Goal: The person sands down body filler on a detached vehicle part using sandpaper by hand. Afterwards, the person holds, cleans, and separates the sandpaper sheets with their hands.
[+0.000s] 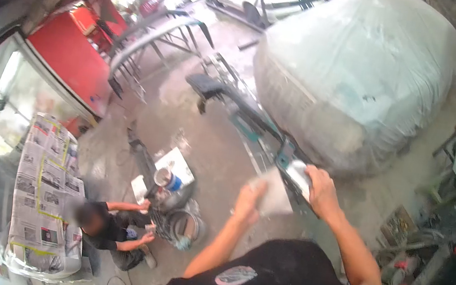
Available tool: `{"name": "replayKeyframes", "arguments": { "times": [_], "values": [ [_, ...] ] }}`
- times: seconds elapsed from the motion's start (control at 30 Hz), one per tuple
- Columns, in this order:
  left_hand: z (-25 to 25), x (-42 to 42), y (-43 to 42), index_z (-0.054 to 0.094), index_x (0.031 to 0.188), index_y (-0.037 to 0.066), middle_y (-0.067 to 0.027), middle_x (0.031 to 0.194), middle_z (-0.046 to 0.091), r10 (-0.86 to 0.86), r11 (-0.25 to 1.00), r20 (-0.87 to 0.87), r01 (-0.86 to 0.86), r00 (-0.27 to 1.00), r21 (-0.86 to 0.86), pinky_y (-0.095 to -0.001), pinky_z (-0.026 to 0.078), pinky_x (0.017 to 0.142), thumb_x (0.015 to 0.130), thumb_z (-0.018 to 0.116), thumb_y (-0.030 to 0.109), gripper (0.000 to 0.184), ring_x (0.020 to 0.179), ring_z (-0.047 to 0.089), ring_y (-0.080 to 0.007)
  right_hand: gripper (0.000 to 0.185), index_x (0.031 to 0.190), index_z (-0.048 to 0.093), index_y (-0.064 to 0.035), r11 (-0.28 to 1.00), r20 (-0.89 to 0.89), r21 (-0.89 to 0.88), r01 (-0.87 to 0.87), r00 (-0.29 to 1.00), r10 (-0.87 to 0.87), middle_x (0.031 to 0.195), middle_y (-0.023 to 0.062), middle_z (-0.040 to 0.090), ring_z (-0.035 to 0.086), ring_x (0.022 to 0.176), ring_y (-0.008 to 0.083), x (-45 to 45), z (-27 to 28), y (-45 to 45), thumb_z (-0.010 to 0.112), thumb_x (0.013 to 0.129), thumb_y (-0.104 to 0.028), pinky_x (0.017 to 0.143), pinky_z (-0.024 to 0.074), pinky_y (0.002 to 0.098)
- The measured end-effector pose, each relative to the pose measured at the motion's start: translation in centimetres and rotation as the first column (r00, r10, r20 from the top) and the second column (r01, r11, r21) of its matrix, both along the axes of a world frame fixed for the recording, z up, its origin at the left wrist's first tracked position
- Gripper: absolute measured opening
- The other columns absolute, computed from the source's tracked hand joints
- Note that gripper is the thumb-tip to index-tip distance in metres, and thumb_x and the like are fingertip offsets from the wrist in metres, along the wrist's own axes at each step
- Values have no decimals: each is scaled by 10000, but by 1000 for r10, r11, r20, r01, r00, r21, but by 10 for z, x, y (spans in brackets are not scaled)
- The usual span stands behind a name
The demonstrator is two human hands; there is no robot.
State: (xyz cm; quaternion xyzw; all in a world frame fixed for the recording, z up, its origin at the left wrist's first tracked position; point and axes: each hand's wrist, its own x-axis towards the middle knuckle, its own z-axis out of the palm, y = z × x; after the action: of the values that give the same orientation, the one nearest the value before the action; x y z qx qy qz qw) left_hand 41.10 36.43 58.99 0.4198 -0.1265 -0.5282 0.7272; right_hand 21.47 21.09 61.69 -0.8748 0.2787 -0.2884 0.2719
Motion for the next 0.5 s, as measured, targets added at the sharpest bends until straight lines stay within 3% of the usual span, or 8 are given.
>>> {"name": "replayKeyframes", "arguments": {
  "times": [0.07, 0.2, 0.33, 0.4, 0.43, 0.47, 0.5],
  "values": [
    [-4, -20, 2, 659, 1301, -24, -100, 1185, 734, -98, 994, -61, 94, 993, -60, -395, 600, 917, 992, 755, 232, 413, 1028, 720, -196, 381, 1249, 642, -33, 901, -84, -433, -17, 996, -21, 1286, 159, 661, 602, 1174, 380, 8, 13, 8, 633, 869, -60, 948, 474, 494],
    [3, -29, 1, 656, 1314, -18, -86, 1191, 736, -119, 983, -56, 110, 991, -144, -340, 590, 889, 1003, 745, 227, 406, 1009, 722, -173, 343, 1175, 675, -15, 784, -118, -610, -114, 992, 52, 1322, 126, 648, 581, 1230, 371, 22, 29, 19, 664, 850, -121, 990, 460, 509],
    [18, -16, 12, 672, 1283, -23, -83, 1162, 745, 52, 995, 5, -52, 999, -86, -329, 592, 875, 1000, 748, 205, 371, 996, 722, -169, 380, 1209, 677, -3, 748, -88, -646, -151, 988, 124, 1368, 157, 623, 554, 1294, 408, 21, 61, 30, 658, 836, -77, 1058, 444, 514],
    [22, -7, 17, 678, 1271, -25, -85, 1150, 748, 128, 990, 33, -126, 991, -58, -330, 595, 868, 997, 750, 195, 358, 990, 723, -170, 484, 1351, 615, 4, 919, 126, -395, 11, 991, 42, 1420, 184, 597, 541, 1353, 381, 19, 64, 34, 662, 874, -66, 1117, 433, 470],
    [25, 0, 21, 683, 1262, -25, -86, 1144, 749, 167, 983, 50, -162, 985, -88, -331, 598, 862, 995, 752, 187, 348, 983, 724, -170, 484, 1351, 615, 4, 918, 128, -397, 7, 991, 48, 1420, 184, 597, 541, 1353, 381, 22, 64, 37, 662, 874, -66, 1117, 433, 470],
    [31, 3, 23, 687, 1253, -25, -86, 1137, 751, 205, 973, 67, -197, 976, -118, -333, 600, 856, 992, 754, 180, 338, 976, 725, -170, 542, 1404, 553, 29, 987, 361, 141, -83, 932, 26, 1420, 181, 600, 555, 1347, 354, 24, 65, 40, 657, 879, -58, 1121, 447, 465],
    [33, 4, 24, 687, 1253, -25, -86, 1137, 751, 208, 973, 67, -200, 976, -119, -333, 600, 856, 992, 754, 180, 338, 976, 725, -170, 604, 1457, 491, 54, 752, 528, 602, -270, 841, -120, 1419, 179, 603, 569, 1340, 327, 25, 65, 43, 651, 884, -51, 1125, 462, 459]
  ]
}}
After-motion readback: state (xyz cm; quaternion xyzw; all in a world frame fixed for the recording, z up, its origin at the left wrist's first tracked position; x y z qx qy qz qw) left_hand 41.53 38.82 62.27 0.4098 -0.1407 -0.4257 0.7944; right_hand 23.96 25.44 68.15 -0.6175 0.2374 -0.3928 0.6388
